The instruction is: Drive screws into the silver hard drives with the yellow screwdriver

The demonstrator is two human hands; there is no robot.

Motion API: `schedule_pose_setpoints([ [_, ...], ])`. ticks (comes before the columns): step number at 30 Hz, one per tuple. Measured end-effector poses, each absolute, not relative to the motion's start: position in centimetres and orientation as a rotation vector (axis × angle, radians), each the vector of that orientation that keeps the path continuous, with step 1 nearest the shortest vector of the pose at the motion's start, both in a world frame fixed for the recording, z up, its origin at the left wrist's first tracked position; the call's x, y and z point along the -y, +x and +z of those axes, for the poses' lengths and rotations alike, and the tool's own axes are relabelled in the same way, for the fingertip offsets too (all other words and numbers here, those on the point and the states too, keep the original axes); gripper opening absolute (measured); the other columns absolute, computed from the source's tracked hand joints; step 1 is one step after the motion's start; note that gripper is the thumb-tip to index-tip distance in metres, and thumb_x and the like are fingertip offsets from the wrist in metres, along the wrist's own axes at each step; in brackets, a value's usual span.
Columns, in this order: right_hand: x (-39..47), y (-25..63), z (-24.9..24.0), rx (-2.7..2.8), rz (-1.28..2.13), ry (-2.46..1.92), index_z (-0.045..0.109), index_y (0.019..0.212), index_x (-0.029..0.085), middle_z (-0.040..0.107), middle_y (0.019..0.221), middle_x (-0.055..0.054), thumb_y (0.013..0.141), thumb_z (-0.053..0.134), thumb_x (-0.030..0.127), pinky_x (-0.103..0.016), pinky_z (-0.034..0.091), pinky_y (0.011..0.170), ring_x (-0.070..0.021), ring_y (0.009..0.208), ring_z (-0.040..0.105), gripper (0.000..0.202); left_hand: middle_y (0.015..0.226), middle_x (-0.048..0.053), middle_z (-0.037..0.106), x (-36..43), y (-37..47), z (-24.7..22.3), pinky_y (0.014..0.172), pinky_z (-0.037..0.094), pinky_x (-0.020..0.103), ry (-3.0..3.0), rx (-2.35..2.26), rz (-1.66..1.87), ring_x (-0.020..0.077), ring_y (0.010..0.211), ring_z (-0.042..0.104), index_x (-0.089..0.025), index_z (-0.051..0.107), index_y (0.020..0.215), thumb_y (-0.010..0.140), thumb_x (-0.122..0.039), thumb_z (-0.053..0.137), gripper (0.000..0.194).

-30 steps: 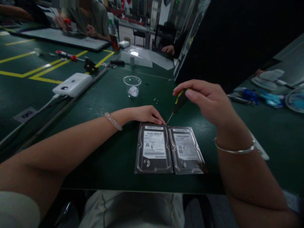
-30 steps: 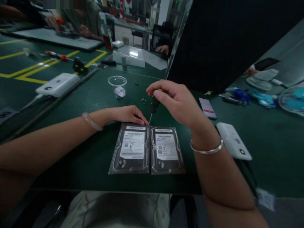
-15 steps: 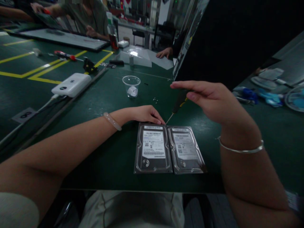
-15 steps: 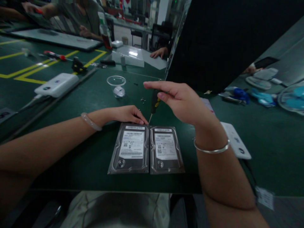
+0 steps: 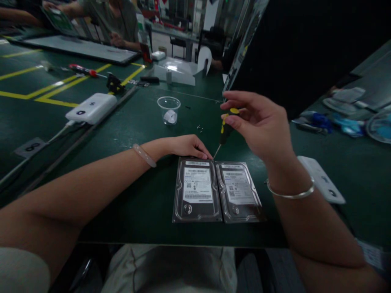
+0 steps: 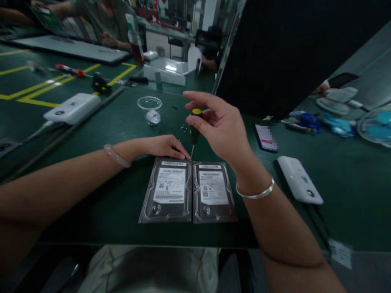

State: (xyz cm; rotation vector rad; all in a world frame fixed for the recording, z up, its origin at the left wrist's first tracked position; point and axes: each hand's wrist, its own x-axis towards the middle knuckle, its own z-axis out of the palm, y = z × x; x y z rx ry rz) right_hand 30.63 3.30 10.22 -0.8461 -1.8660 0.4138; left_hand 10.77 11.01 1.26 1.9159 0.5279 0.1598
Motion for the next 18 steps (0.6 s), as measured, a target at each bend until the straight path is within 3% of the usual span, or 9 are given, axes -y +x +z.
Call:
schedule_pose_setpoints([
  [4,-3.1,31.3,11.0,1.861,0.628,-0.879,0.075,0.11,0.03,0.077,0.114,0.002,0.087,0.066,0.017,-0.04,0.056,0.103,-0.0183,0.109,0.071,0.028,0.108,0.003,0.078,-11.0,10.7,1.4,0.087,0.051,0.027,1.925,-0.511,0.159,0.0153,0.092,0.071,-0.024,0.078,0.11,0.087,-0.029,0.069,0.025],
  [8,-2.6,31.7,11.9,1.947,0.616,-0.939,0.076,0.109,0.031,0.075,0.122,0.003,0.09,0.061,0.018,-0.044,0.052,0.109,-0.0204,0.12,0.067,0.027,0.108,0.002,0.078,-11.1,10.7,1.4,0.087,0.051,0.026,1.942,-0.504,0.163,0.0149,0.093,0.071,-0.024,0.078,0.11,0.087,-0.03,0.069,0.025],
  [11,-2.5,31.9,12.2,2.025,0.496,-0.959,0.076,0.112,0.035,0.074,0.122,0.003,0.091,0.062,0.025,-0.044,0.054,0.103,-0.021,0.118,0.066,0.027,0.108,0.003,0.078,-11.1,10.7,1.3,0.087,0.051,0.027,1.933,-0.498,0.163,0.0157,0.093,0.071,-0.024,0.078,0.111,0.087,-0.031,0.069,0.026],
  [14,-2.5,32.2,12.3,2.078,0.313,-1.003,0.077,0.113,0.033,0.073,0.11,-0.002,0.09,0.065,0.031,-0.039,0.057,0.09,-0.0191,0.102,0.067,0.025,0.109,0.003,0.078,-11.0,10.7,1.4,0.088,0.051,0.027,1.926,-0.504,0.15,0.0158,0.094,0.071,-0.024,0.077,0.112,0.087,-0.032,0.07,0.027],
  [18,-2.5,32.8,12.6,2.168,0.044,-1.056,0.077,0.115,0.031,0.072,0.104,-0.004,0.086,0.07,0.024,-0.039,0.057,0.083,-0.0206,0.093,0.067,0.031,0.108,0.002,0.078,-11.0,10.7,1.4,0.086,0.05,0.025,1.946,-0.531,0.147,0.0141,0.091,0.07,-0.024,0.078,0.111,0.087,-0.031,0.07,0.026],
])
